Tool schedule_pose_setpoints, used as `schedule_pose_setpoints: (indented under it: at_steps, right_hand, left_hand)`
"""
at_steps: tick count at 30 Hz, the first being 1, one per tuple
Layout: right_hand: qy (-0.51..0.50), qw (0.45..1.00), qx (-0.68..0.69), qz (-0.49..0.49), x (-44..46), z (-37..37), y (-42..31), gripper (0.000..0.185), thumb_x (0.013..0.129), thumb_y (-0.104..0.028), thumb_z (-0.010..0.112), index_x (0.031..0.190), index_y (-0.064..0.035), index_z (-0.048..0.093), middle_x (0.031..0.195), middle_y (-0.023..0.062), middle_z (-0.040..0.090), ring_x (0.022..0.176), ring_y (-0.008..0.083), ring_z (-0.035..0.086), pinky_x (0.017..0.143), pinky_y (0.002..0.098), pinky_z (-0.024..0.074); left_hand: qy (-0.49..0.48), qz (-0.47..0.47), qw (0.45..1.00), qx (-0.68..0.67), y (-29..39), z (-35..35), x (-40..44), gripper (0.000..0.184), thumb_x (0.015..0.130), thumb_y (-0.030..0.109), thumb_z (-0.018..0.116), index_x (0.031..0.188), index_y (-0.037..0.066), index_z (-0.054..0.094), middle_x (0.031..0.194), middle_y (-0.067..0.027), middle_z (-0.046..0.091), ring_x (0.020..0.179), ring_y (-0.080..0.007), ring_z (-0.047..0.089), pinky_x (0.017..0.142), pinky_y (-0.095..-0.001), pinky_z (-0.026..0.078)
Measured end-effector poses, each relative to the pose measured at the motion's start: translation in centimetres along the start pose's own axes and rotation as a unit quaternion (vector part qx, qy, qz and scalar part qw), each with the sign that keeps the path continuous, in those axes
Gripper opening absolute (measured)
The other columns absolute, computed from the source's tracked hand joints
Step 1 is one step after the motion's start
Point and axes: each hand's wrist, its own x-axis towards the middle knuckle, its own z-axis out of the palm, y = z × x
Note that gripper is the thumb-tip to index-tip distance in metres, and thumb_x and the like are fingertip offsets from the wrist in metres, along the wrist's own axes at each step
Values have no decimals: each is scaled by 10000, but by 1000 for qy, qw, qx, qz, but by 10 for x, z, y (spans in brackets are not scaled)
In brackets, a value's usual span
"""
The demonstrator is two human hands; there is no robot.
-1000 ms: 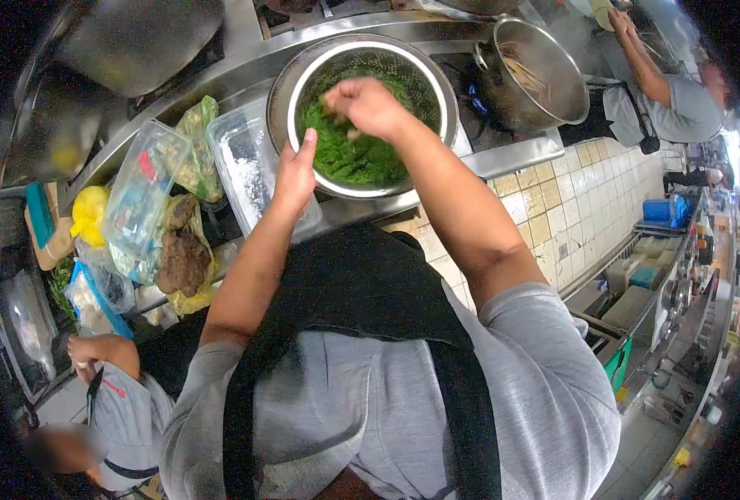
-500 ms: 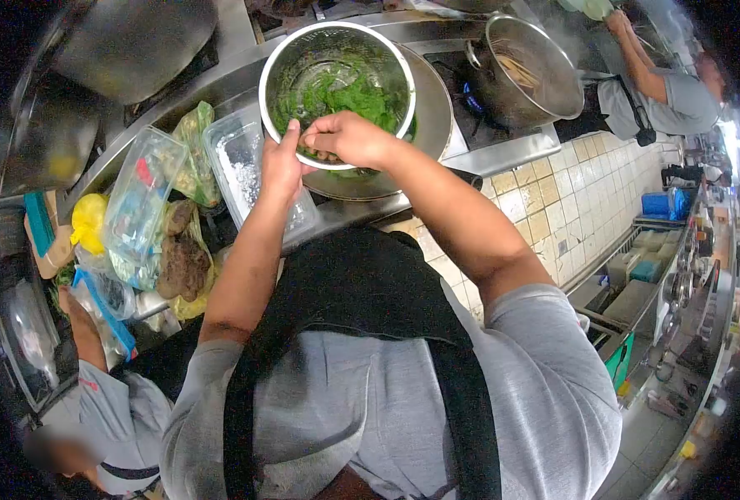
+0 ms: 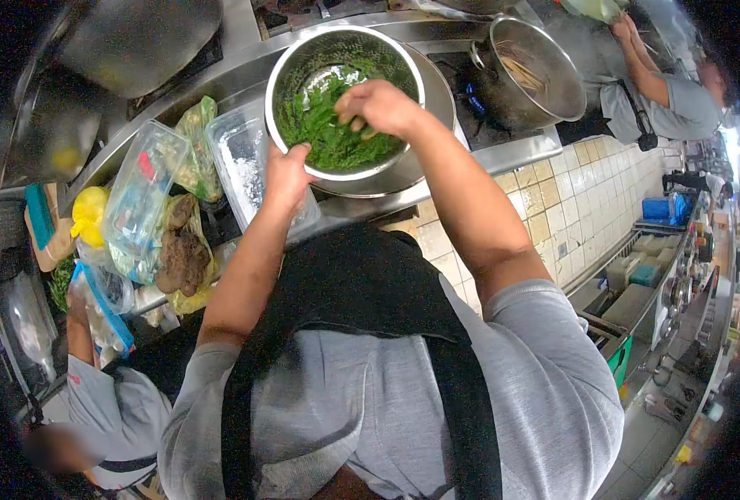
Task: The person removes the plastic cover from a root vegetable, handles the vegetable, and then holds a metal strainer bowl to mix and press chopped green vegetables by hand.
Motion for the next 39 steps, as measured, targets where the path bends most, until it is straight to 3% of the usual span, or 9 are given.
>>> schedule_pose_setpoints:
  at_steps: [2,12,16,19,27,30,34,36,39]
  right_hand:
    - [28,999,-21,-11,17,-9,15,242,940,-200,569,1050,-24,694,904,71,697,762,166,633,671,309,528]
    - [43,989,-131,-44,42,-6,41,266,924,-161,557,1036,39,691,884,135,719,754,205,669,744,338,524]
    - [66,977,-131,-154,10,8,16,251,906,-137,563,1032,39,689,866,122,713,746,191,666,724,324,529]
    - [-83,995,-43,-44,18,19,39,230,916,-149,554,977,26,691,829,109,695,706,167,644,665,310,527]
    - [-35,978,-197,-61,33,19,62,235,934,-171,552,1016,8,682,860,111,702,733,194,658,697,325,530]
    - [-27,994,-109,-8,1,13,7,228,918,-161,565,1023,6,680,876,118,708,753,211,671,713,331,535]
    - [276,900,-263,-210,24,4,14,239,891,-197,589,1050,-54,696,970,170,703,907,364,664,875,441,514]
    - [236,879,-339,-238,39,15,45,243,907,-210,581,1066,-72,702,1044,188,686,1030,380,626,943,443,478]
    - [51,939,-287,-184,7,35,34,253,911,-219,599,1102,-90,704,1073,195,675,1060,371,619,962,444,466]
  left_hand:
    - [3,-23,999,-30,21,9,-9,481,867,-38,457,1344,-33,403,1209,-210,564,951,-315,678,683,-395,638]
    - [12,13,1000,-4,-7,-6,-6,539,862,-46,460,1383,19,337,1223,-217,552,947,-338,686,622,-415,649]
    - [21,-37,997,-67,22,4,-15,491,892,-31,464,1366,21,349,1223,-222,553,934,-333,691,604,-405,648]
    - [13,-35,998,-59,21,2,-13,456,915,-12,468,1355,23,352,1219,-226,553,913,-330,697,593,-401,649]
    - [-1,-37,999,-35,20,6,-23,517,891,-36,445,1388,28,320,1214,-224,551,919,-345,692,593,-419,652]
    - [8,-41,999,-29,16,-1,-20,511,898,-23,456,1387,25,317,1209,-228,551,916,-350,691,598,-428,652]
    - [-4,-56,998,-23,23,5,-25,488,909,-3,468,1374,9,321,1200,-233,554,900,-354,693,606,-437,651]
    - [-9,-57,998,-33,17,5,-23,483,910,-2,467,1370,3,320,1199,-234,555,902,-359,693,610,-442,651]
    - [-14,-58,997,-42,9,-4,-19,480,911,-1,466,1368,0,317,1204,-236,552,910,-365,690,616,-451,652]
